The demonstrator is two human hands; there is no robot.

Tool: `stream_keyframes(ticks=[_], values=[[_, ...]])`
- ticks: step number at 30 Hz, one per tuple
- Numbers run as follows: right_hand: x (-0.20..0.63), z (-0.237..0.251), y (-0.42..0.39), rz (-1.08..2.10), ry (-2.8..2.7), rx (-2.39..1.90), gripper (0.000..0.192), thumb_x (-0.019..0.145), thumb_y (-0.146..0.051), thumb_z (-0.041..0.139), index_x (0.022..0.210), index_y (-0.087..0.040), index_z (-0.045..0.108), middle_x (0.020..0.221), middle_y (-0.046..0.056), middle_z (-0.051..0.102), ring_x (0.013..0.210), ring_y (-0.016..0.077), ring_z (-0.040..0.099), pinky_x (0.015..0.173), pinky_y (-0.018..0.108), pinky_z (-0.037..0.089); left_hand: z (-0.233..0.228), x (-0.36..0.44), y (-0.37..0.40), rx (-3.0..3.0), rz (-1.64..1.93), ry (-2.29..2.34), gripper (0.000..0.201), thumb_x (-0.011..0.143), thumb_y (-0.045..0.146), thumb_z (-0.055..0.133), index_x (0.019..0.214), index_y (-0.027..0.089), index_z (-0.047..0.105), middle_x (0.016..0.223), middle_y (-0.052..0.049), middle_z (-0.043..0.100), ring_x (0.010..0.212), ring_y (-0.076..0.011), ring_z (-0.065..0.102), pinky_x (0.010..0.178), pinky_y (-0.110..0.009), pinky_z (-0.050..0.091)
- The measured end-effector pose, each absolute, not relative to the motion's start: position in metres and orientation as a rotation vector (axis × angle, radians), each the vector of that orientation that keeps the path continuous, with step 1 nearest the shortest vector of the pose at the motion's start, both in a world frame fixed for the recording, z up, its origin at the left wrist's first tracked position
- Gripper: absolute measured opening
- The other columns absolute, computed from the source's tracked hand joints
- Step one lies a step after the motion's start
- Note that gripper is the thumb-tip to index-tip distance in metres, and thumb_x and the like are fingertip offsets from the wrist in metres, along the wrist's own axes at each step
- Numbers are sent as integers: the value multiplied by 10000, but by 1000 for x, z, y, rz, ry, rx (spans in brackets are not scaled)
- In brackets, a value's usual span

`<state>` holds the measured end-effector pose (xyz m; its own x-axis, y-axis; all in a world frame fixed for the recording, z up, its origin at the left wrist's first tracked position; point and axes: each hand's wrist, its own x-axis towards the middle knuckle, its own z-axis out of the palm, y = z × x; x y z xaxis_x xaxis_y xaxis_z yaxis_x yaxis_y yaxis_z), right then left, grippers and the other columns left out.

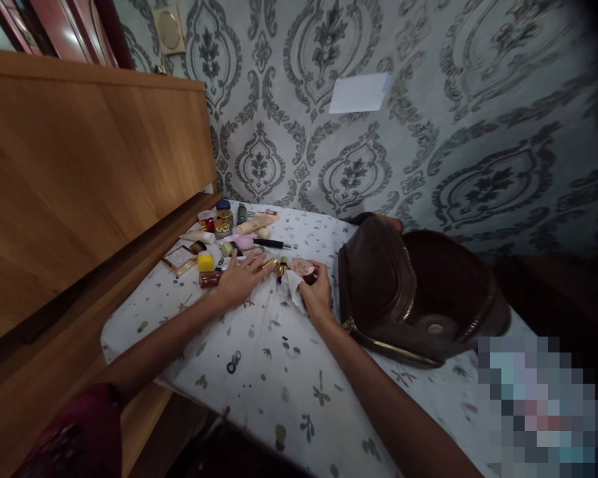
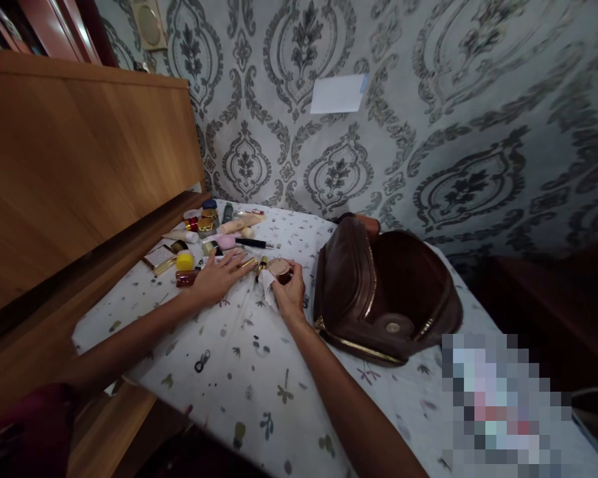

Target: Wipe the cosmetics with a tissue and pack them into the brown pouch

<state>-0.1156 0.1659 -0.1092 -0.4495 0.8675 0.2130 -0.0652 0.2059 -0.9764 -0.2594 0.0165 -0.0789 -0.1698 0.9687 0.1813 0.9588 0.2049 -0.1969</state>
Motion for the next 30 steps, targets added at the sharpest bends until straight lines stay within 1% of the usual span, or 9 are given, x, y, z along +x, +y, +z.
stream_keyframes(ticks=[4, 8, 10, 12, 14, 16, 20, 24, 30], values=[[-114, -107, 166, 1376, -1633, -768, 605, 569, -460, 782, 1066, -210, 542, 1016, 72, 681, 871, 239, 645, 832, 397, 527, -70, -255, 13, -1778, -12, -2294, 527, 998, 263, 343, 1522, 326, 343, 1593, -122, 362, 1477, -346, 300, 1123, -701, 246], [-115, -106, 165, 1386, -1631, -775, 605, 571, -483, 783, 1051, -207, 539, 997, 75, 686, 836, 235, 651, 791, 391, 539, -63, -259, -33, -1652, -114, -2343, 567, 959, 321, 453, 1515, 302, 341, 1574, -129, 382, 1449, -361, 328, 1116, -642, 293], [-116, -106, 165, 1373, -1630, -767, 598, 576, -483, 781, 1050, -209, 540, 995, 75, 689, 832, 234, 654, 785, 389, 542, -62, -263, -58, -1558, -122, -2434, 553, 933, 386, 507, 1464, 258, 419, 1470, -174, 492, 1348, -390, 437, 1045, -606, 380], [-117, -107, 165, 1373, -1624, -760, 595, 576, -476, 779, 1053, -211, 541, 1004, 75, 690, 838, 234, 656, 789, 389, 544, -61, -267, -76, -1562, -77, -2514, 479, 923, 427, 523, 1365, 241, 519, 1281, -172, 621, 1183, -372, 558, 977, -554, 438], [-117, -107, 164, 1383, -1614, -759, 595, 569, -465, 778, 1053, -210, 543, 1015, 75, 687, 853, 235, 656, 807, 389, 541, -59, -268, -84, -1613, -29, -2550, 420, 919, 429, 530, 1293, 239, 567, 1176, -148, 660, 1082, -342, 605, 932, -507, 465], [-117, -107, 164, 1390, -1610, -767, 604, 565, -465, 778, 1059, -207, 545, 1016, 75, 683, 860, 236, 654, 816, 389, 538, -53, -270, -84, -1667, -52, -2538, 395, 918, 431, 533, 1263, 243, 575, 1168, -129, 658, 1059, -318, 615, 895, -459, 478], [-117, -109, 165, 1371, -1626, -762, 595, 581, -471, 768, 1069, -208, 551, 997, 69, 683, 837, 233, 651, 798, 390, 538, -26, -289, -59, -1539, -365, -2496, 425, 936, 518, 486, 1266, 257, 546, 1170, -90, 658, 1038, -281, 623, 836, -381, 479], [-118, -114, 168, 1338, -1624, -729, 558, 595, -448, 753, 1060, -213, 555, 980, 60, 684, 834, 233, 656, 788, 389, 546, -1, -327, -5, -1250, -491, -2546, 532, 918, 523, 526, 1363, 236, 465, 1176, -99, 672, 1052, -310, 630, 812, -377, 477], [-118, -116, 171, 1354, -1609, -748, 550, 596, -397, 738, 1076, -210, 544, 1011, 71, 684, 874, 243, 658, 819, 400, 545, -1, -368, 61, -1189, -356, -2587, 363, 946, 388, 473, 1210, 188, 621, 1154, -178, 652, 1076, -369, 608, 862, -476, 470]])
